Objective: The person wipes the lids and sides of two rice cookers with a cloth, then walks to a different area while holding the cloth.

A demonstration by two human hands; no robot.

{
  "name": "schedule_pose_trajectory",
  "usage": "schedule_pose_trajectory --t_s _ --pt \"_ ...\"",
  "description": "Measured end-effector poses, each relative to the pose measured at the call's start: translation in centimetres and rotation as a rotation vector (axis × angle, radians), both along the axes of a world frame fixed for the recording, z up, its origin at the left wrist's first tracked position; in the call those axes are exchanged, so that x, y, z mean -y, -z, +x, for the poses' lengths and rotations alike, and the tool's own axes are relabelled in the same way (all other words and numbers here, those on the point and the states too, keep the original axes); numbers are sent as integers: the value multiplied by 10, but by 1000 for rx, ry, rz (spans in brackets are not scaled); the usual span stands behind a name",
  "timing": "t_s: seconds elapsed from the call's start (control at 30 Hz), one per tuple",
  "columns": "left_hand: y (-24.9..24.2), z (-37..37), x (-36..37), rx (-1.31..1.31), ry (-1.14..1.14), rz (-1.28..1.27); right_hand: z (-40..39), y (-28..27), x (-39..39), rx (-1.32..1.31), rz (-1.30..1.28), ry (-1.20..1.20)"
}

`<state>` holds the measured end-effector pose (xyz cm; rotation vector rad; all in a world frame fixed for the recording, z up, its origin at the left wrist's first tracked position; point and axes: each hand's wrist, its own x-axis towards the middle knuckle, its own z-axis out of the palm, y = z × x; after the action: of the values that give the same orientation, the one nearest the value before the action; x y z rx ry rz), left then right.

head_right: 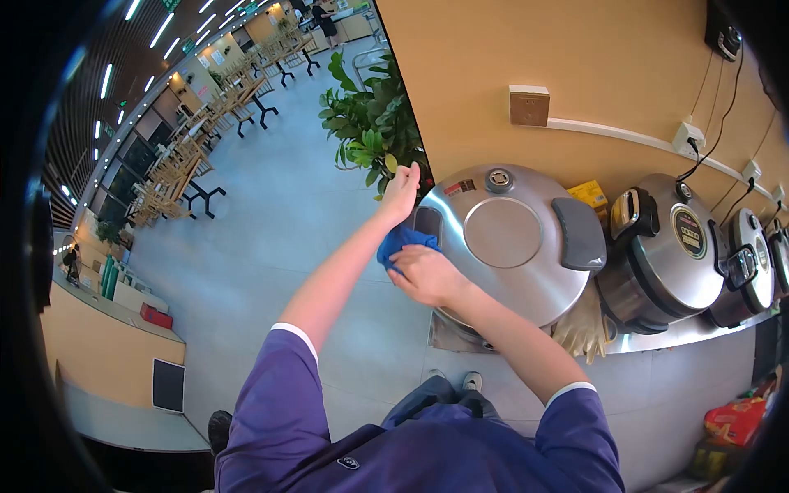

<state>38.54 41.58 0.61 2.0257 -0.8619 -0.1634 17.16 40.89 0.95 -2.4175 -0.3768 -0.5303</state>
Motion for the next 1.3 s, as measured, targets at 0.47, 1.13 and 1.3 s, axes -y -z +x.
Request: schedule_pose_trajectory --t_s 0.47,1.13,1.3 --pt "8 -28 -11 170 30 63 -152 -19 -18 -161 -95 385" --pt "5 -31 -7 178 59 58 -51 -7 -71 -293 -591 486" --pt "10 -32 -8 244 32 102 -50 1 -88 -301 -662 620"
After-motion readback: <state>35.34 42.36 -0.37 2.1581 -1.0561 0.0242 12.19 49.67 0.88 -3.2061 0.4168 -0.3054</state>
